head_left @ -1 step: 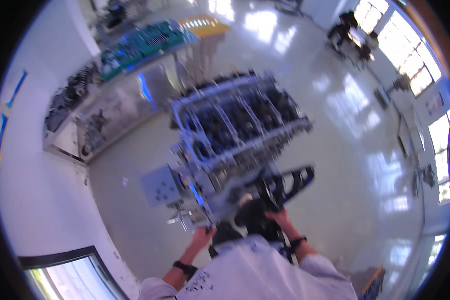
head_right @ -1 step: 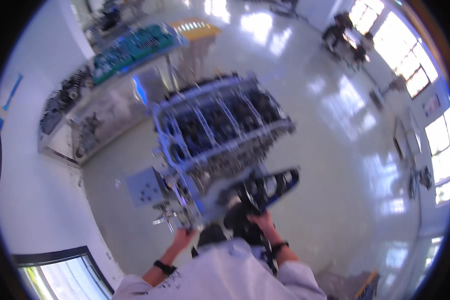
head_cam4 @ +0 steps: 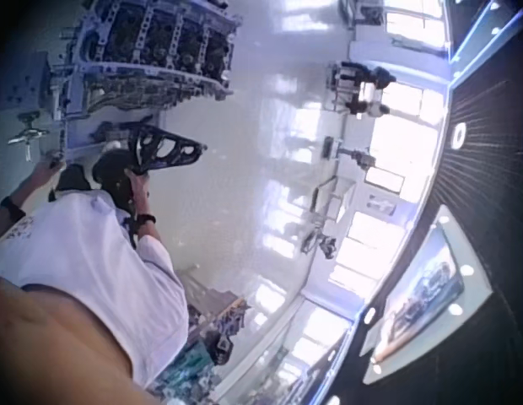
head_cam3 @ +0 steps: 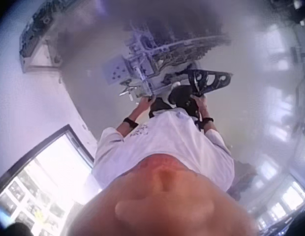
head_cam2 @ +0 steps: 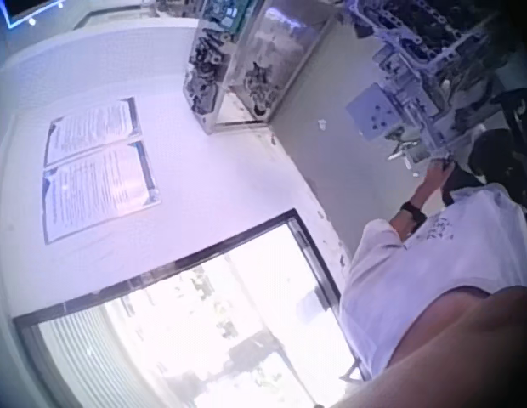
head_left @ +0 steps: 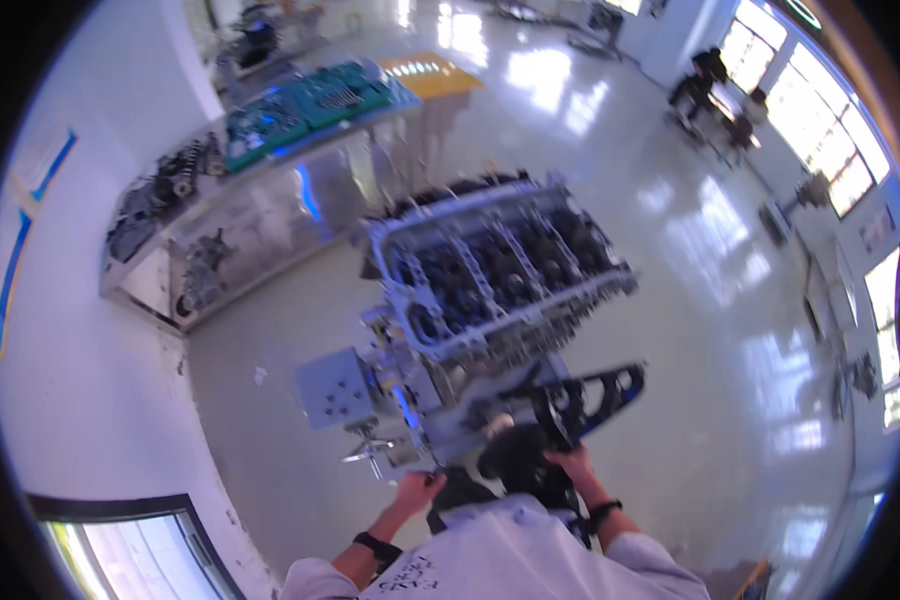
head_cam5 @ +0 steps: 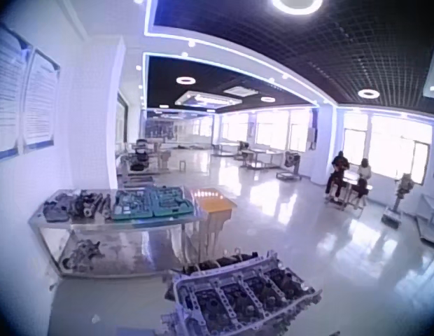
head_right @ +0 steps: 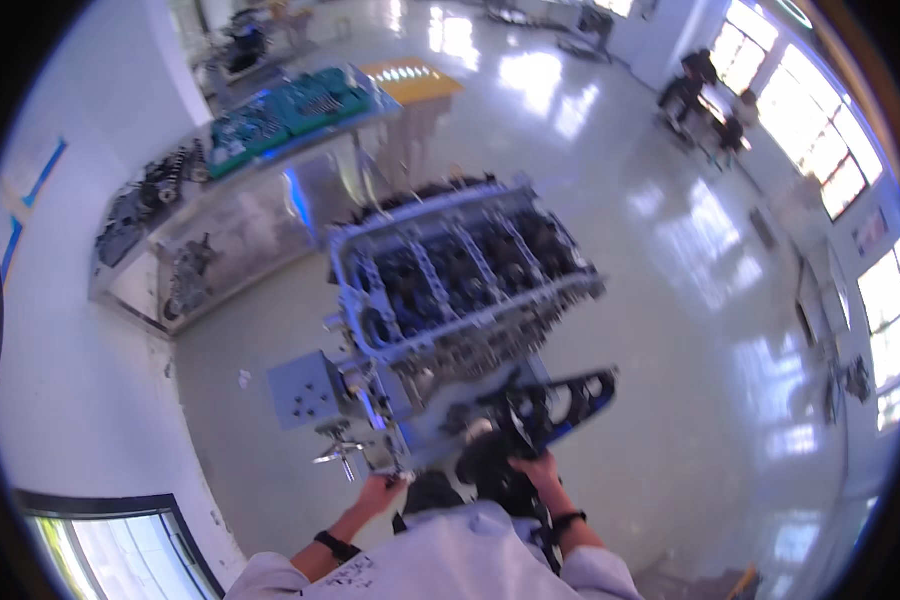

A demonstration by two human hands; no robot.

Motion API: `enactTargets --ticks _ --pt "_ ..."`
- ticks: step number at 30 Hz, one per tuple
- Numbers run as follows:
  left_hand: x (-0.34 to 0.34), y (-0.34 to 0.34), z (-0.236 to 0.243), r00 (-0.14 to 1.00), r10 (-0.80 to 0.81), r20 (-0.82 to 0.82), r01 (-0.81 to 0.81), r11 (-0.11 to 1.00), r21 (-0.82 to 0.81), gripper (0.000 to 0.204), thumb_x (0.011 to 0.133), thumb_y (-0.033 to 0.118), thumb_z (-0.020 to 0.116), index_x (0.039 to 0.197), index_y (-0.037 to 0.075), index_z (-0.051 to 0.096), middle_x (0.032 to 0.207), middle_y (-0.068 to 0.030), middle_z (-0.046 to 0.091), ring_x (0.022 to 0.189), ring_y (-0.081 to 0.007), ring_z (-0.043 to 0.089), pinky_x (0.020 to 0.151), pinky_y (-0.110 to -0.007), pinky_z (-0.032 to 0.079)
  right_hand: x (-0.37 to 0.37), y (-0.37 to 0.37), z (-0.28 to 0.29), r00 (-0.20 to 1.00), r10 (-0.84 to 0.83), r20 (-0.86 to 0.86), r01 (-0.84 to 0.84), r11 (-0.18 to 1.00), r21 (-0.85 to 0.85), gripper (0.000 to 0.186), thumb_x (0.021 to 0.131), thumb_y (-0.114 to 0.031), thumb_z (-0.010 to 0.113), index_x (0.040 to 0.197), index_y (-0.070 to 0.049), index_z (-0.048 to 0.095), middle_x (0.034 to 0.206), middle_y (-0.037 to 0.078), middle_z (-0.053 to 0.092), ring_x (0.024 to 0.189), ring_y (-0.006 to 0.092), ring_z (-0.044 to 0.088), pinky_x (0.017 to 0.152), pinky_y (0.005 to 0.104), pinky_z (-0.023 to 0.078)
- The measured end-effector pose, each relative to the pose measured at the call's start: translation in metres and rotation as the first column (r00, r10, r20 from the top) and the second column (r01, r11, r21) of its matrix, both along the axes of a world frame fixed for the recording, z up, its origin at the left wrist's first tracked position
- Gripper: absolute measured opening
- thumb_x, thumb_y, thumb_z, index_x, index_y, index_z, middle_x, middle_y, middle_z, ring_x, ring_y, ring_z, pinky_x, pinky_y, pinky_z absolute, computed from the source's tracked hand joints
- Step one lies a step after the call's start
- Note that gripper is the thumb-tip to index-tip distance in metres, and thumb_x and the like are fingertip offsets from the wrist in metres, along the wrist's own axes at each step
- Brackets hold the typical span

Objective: The recorder uses tools to disassemble or repair components on a car engine block.

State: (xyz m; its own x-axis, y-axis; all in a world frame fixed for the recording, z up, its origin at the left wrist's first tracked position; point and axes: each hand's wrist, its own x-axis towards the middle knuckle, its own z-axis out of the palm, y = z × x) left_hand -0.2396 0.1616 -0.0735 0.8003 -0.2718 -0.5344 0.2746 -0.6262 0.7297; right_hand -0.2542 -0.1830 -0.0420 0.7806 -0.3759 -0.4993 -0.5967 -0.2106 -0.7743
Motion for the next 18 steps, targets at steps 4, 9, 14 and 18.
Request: enactTargets --ticks 4,9,14,18 --pt "0.012 -0.003 -0.037 0.994 -0.101 0.048 0.1 0.995 0.012 0.047 0.082 0.047 0.051 0.076 0.001 0.061 0.069 -0.0175 0.06 0.069 -0.0346 0.059 0.062 -0.042 0.045 0.014 -0.049 -0.055 0.986 -0.166 -0.008 0.166 0.986 0.017 0.043 0.056 -0.008 0.077 0.095 0.001 0.059 0.084 0.008 0.061 0.072 0.0202 0.06 0.067 0.0349 0.049" --pt "-0.024 0.006 -0.075 0.993 0.082 0.08 -0.087 0.994 0.066 0.044 0.082 0.045 0.05 0.086 0.003 0.063 0.078 -0.0172 0.063 0.074 -0.0346 0.06 0.067 -0.043 0.046 0.033 -0.097 -0.056 0.941 -0.311 -0.133 0.322 0.944 0.068 0.04 0.058 -0.006 0.076 0.093 0.0 0.058 0.082 0.008 0.06 0.069 0.0203 0.059 0.066 0.0358 0.049" --pt "-0.112 0.008 -0.133 0.819 0.573 -0.037 -0.502 0.745 0.439 0.04 0.075 0.039 0.055 0.089 0.003 0.064 0.085 -0.0223 0.062 0.084 -0.0354 0.061 0.074 -0.044 0.047 0.037 -0.173 -0.053 0.955 -0.08 -0.286 0.189 0.905 0.381 0.031 0.061 -0.002 0.074 0.089 -0.002 0.06 0.078 0.008 0.061 0.067 0.023 0.06 0.062 0.0384 0.05" --pt "-0.189 -0.082 -0.15 0.362 0.92 -0.153 -0.827 0.392 0.402 0.025 0.075 0.021 0.054 0.067 -0.002 0.053 0.055 -0.0107 0.053 0.042 -0.0199 0.054 0.037 -0.034 0.044 -0.007 -0.307 -0.066 0.794 0.597 0.116 -0.608 0.782 0.137 0.031 0.074 -0.026 0.057 0.094 -0.005 0.067 0.09 0.008 0.066 0.08 0.0204 0.062 0.073 0.0299 0.048"
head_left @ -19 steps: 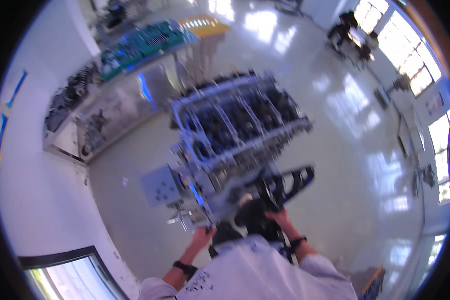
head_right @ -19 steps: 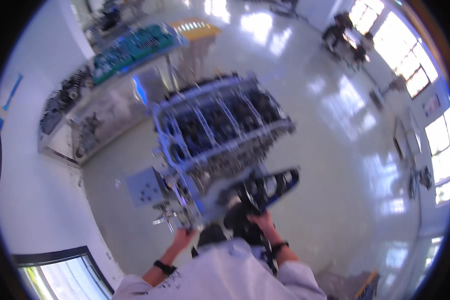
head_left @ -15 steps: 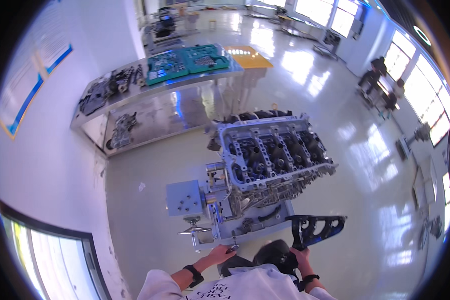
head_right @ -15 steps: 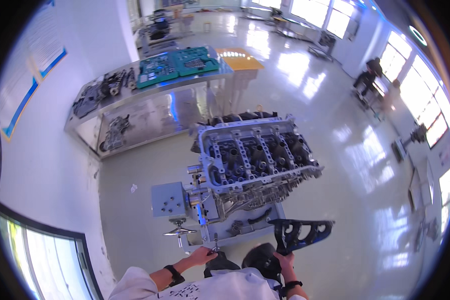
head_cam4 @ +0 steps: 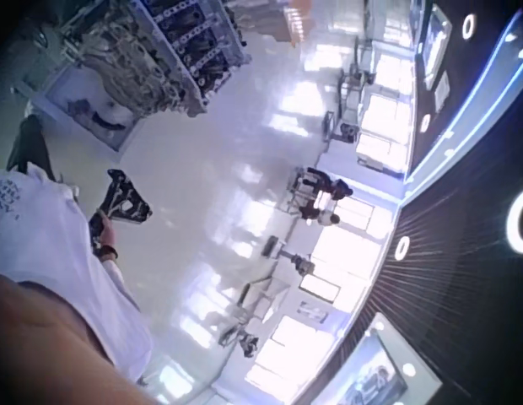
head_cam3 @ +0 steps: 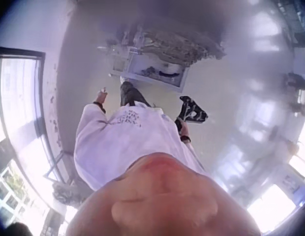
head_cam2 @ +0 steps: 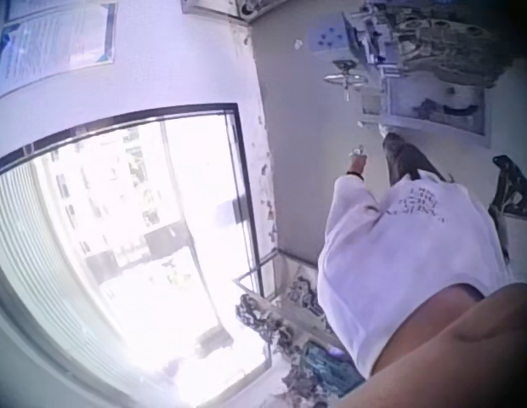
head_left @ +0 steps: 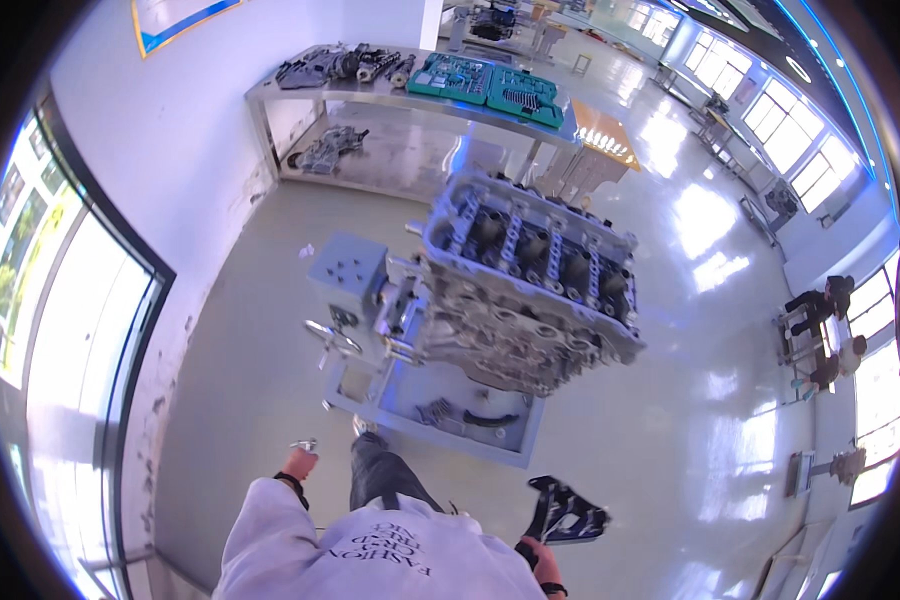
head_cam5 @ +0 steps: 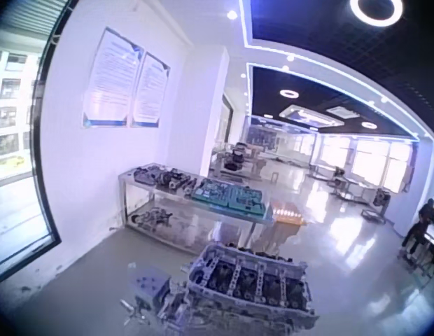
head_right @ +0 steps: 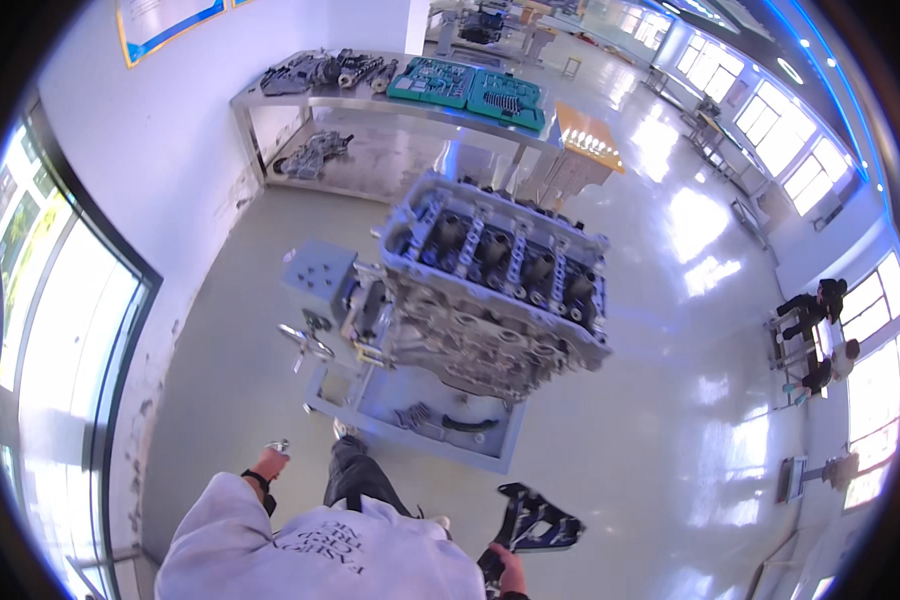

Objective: The recorder uses tools to disassemble or repair components on a car engine block.

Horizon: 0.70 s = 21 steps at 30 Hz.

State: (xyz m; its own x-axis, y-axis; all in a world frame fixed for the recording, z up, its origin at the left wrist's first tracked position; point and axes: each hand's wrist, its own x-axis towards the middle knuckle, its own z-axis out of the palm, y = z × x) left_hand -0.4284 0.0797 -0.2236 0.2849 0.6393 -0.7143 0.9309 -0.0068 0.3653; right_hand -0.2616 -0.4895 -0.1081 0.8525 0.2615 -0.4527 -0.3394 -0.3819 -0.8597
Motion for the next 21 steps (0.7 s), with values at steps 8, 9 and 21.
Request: enactTargets --ticks 8,9,21 --pt "-0.051 -0.138 0.087 0.986 0.105 -0.129 -0.139 0.946 -0.294 0.025 0.079 0.024 0.058 0.065 0.003 0.054 0.053 -0.0045 0.05 0.038 -0.0164 0.047 0.037 -0.032 0.042 -0.025 -0.146 -0.066 0.808 0.506 -0.301 -0.581 0.772 -0.26 0.027 0.082 -0.016 0.044 0.098 -0.01 0.066 0.095 0.008 0.064 0.09 0.0185 0.058 0.083 0.0311 0.042" --pt "-0.06 -0.144 0.094 0.982 0.124 -0.142 -0.166 0.925 -0.343 0.025 0.079 0.024 0.058 0.065 0.003 0.054 0.053 -0.0045 0.05 0.038 -0.0164 0.047 0.037 -0.032 0.042 -0.028 -0.144 -0.071 0.799 0.49 -0.348 -0.583 0.772 -0.252 0.027 0.081 -0.016 0.045 0.097 -0.011 0.066 0.094 0.008 0.065 0.09 0.0184 0.058 0.082 0.031 0.043" --pt "-0.131 -0.043 0.049 0.963 0.195 -0.187 -0.225 0.962 -0.155 0.034 0.078 0.029 0.052 0.086 -0.003 0.061 0.083 -0.0219 0.063 0.079 -0.0337 0.063 0.067 -0.041 0.05 -0.079 -0.074 -0.005 0.62 0.58 -0.528 -0.78 0.524 -0.342 0.019 0.073 -0.019 0.055 0.085 -0.021 0.069 0.086 0.004 0.066 0.082 0.0168 0.062 0.074 0.0297 0.047"
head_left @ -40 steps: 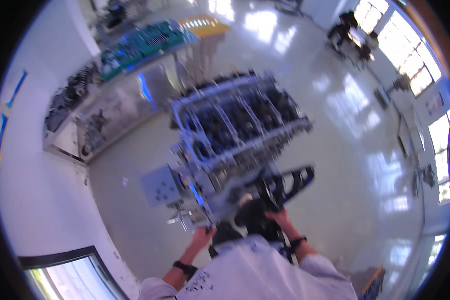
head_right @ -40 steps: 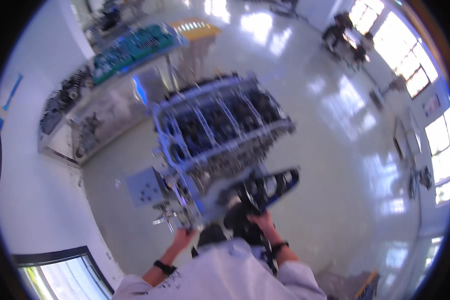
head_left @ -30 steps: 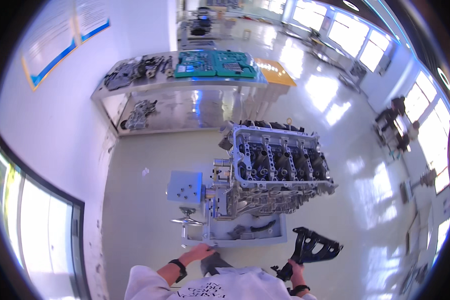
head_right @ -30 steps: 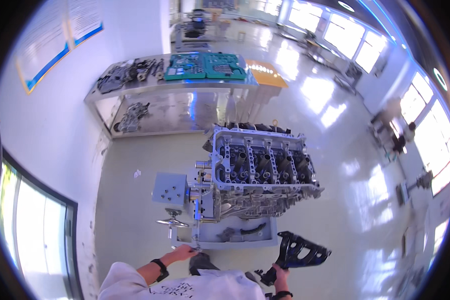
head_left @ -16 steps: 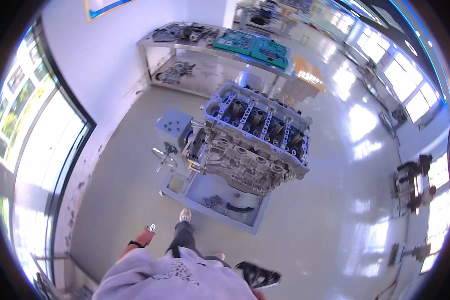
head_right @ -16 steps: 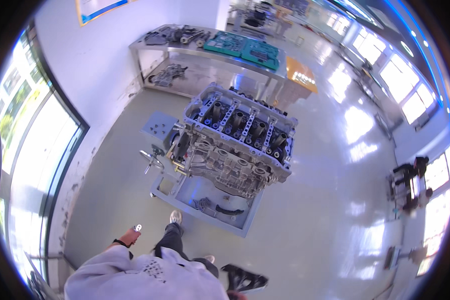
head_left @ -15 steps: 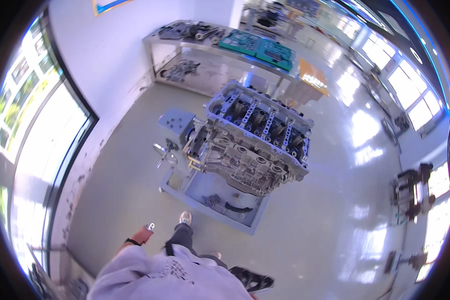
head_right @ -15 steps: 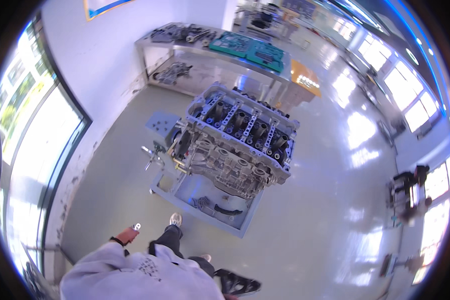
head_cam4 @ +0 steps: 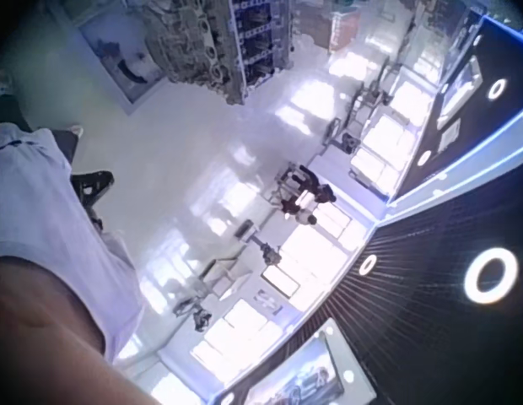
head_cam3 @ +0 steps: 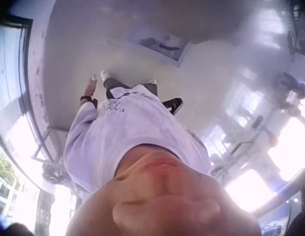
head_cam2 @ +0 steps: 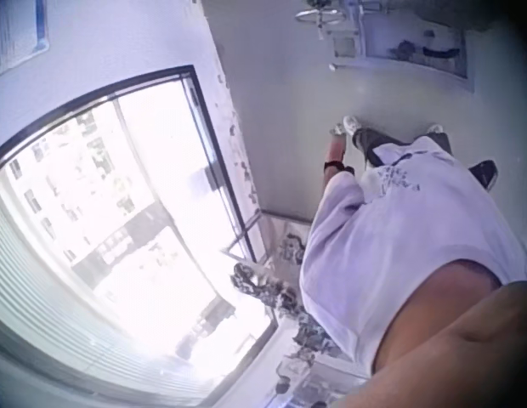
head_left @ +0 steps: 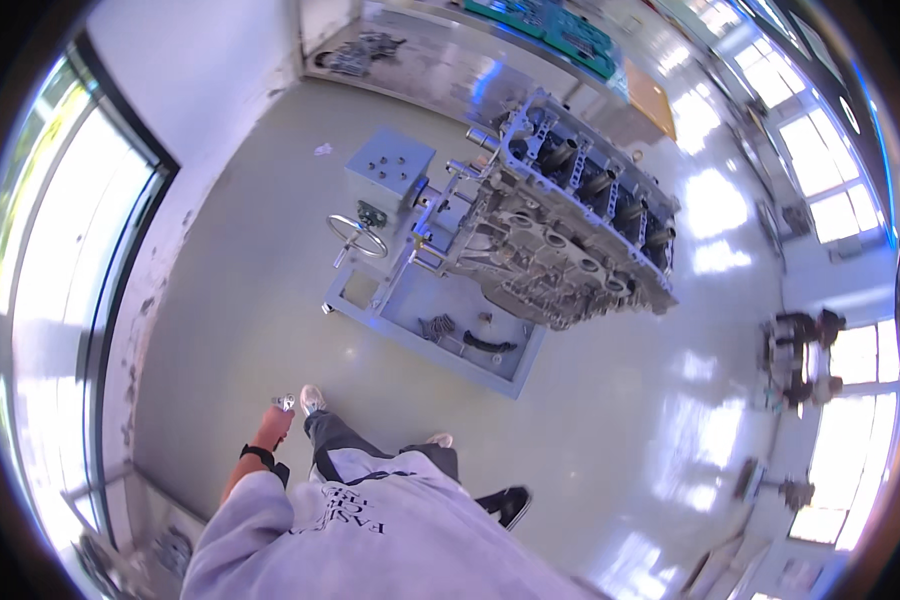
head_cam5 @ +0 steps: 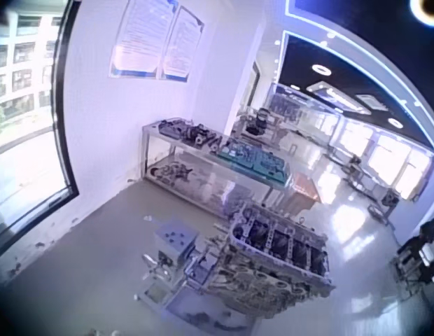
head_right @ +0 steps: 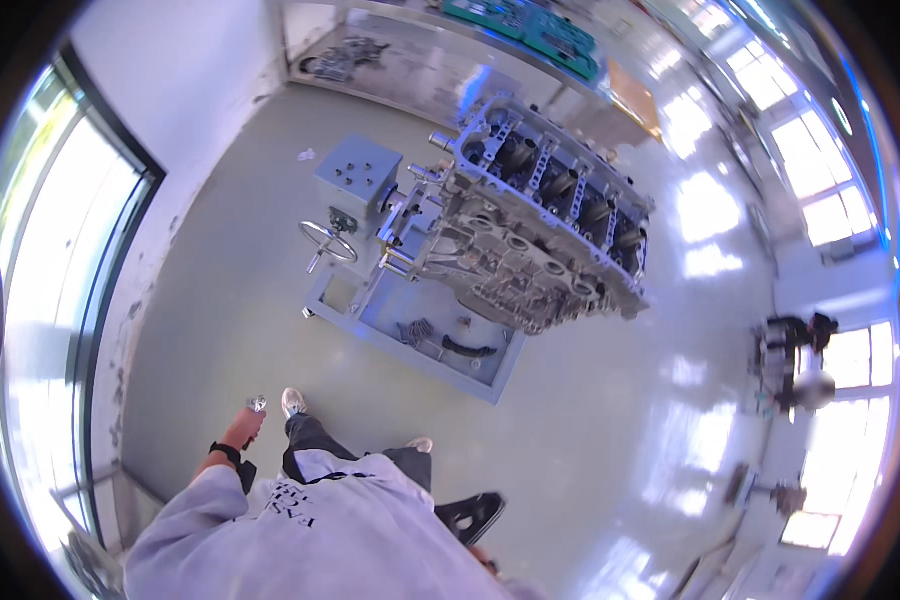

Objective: The recorder uses tools to disassemble or repair components on a car engine block.

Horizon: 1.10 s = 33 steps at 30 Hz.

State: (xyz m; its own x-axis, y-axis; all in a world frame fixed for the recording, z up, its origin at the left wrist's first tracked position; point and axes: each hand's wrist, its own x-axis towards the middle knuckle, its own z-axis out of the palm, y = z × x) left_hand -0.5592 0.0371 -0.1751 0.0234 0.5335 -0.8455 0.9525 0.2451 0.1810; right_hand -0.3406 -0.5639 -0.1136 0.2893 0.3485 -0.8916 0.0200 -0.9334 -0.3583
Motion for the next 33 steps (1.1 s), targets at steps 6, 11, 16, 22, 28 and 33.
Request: enactTargets --ticks 6,11,16,22,28,33 --pt "-0.105 0.162 -0.028 0.937 -0.347 -0.033 0.346 0.913 0.217 0.033 0.081 0.028 0.051 0.09 -0.002 0.06 0.092 -0.0247 0.061 0.09 -0.0405 0.057 0.075 -0.046 0.047 -0.052 0.163 0.015 0.92 0.305 0.247 -0.357 0.912 0.203 0.017 0.071 -0.023 0.059 0.084 -0.02 0.069 0.081 0.005 0.067 0.076 0.0195 0.063 0.069 0.0308 0.048" --pt "-0.162 0.284 0.003 0.983 -0.171 -0.073 0.185 0.941 0.285 0.032 0.08 0.026 0.052 0.097 -0.001 0.058 0.09 -0.0241 0.061 0.087 -0.0395 0.059 0.072 -0.045 0.048 -0.043 0.359 0.042 0.997 0.073 0.007 -0.07 0.98 -0.186 0.02 0.073 -0.022 0.057 0.09 -0.017 0.068 0.085 0.009 0.066 0.075 0.0204 0.062 0.069 0.0316 0.046" --pt "-0.1 0.437 0.024 0.97 -0.238 0.048 0.228 0.961 0.157 0.035 0.079 0.03 0.053 0.093 -0.002 0.059 0.084 -0.02 0.062 0.079 -0.034 0.06 0.066 -0.042 0.048 -0.019 0.54 0.041 0.909 -0.324 -0.263 0.329 0.944 -0.026 0.025 0.079 -0.02 0.053 0.097 -0.008 0.066 0.089 0.007 0.065 0.083 0.0158 0.06 0.077 0.0305 0.044" --pt "-0.034 0.599 0.056 0.885 -0.461 -0.063 0.465 0.872 0.151 0.037 0.078 0.036 0.052 0.096 0.005 0.062 0.096 -0.0181 0.062 0.095 -0.036 0.057 0.08 -0.044 0.046 -0.011 0.728 -0.007 0.964 -0.205 -0.169 0.197 0.978 -0.066 0.024 0.075 -0.023 0.058 0.087 -0.003 0.066 0.09 0.007 0.065 0.086 0.0202 0.058 0.081 0.0316 0.042" --pt "0.007 0.747 0.122 0.762 0.314 0.566 -0.277 0.948 -0.154 0.032 0.089 0.027 0.047 0.065 0.006 0.047 0.054 -0.002 0.042 0.041 -0.014 0.041 0.041 -0.029 0.035 0.003 0.843 -0.001 0.941 -0.276 -0.195 0.252 0.958 -0.139 0.027 0.069 -0.027 0.061 0.084 -0.005 0.066 0.088 0.01 0.066 0.084 0.0252 0.06 0.075 0.0344 0.044" --pt "0.105 0.862 0.255 -0.119 0.511 0.851 0.027 0.859 -0.512 0.034 0.092 0.026 0.046 0.062 0.009 0.04 0.043 0.0014 0.032 0.035 -0.0094 0.032 0.034 -0.026 0.028 0.003 0.926 0.015 0.989 0.094 -0.116 -0.117 0.971 -0.21 0.033 0.069 -0.03 0.059 0.09 -0.005 0.065 0.096 0.013 0.064 0.091 0.0298 0.059 0.076 0.0373 0.044"
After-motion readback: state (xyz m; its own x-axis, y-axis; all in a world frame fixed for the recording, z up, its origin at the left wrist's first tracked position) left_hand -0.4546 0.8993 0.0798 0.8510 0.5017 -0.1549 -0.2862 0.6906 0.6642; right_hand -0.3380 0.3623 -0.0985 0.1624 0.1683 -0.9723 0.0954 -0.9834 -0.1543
